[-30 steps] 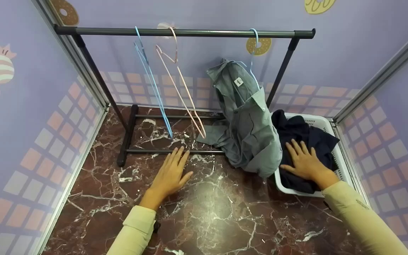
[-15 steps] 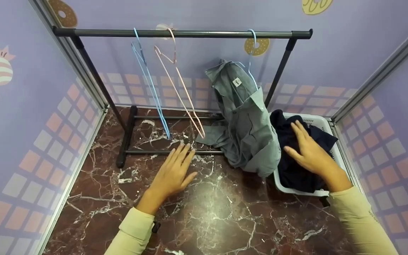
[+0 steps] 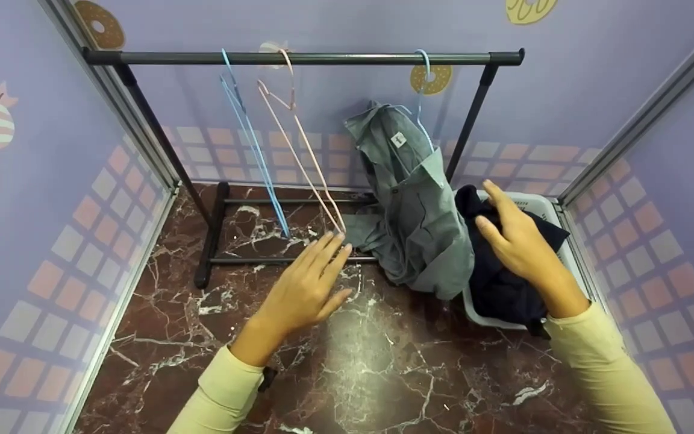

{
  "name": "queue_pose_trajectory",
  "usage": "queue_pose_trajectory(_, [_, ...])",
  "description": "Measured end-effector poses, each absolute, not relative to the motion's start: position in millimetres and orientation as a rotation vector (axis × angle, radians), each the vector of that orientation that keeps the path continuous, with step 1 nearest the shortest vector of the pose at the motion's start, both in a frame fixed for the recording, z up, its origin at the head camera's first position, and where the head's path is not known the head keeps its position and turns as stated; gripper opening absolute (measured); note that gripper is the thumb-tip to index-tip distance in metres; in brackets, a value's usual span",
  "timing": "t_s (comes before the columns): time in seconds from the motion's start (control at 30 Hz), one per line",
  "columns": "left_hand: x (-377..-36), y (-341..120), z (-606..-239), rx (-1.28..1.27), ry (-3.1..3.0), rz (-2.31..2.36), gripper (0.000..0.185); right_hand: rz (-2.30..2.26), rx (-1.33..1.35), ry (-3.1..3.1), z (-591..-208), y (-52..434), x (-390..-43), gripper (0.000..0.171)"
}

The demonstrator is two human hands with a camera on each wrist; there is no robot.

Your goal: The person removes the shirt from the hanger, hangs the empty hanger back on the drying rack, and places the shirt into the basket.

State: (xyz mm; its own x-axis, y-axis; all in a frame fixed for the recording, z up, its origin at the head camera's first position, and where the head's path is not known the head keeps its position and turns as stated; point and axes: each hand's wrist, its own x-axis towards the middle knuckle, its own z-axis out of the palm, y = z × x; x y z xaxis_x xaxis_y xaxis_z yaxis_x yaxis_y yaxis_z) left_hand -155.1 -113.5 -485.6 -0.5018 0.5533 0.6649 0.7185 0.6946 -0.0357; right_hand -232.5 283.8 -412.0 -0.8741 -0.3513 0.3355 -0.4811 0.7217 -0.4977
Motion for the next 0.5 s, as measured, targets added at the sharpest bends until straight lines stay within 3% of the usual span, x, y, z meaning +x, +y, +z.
queue_pose_trajectory(0.5, [-194.5,-117.5,-415.6,-0.943,-2.272,-0.339,0.065,0.952,0.52,-2.742,-362.2,241.1,-251.4,0.062])
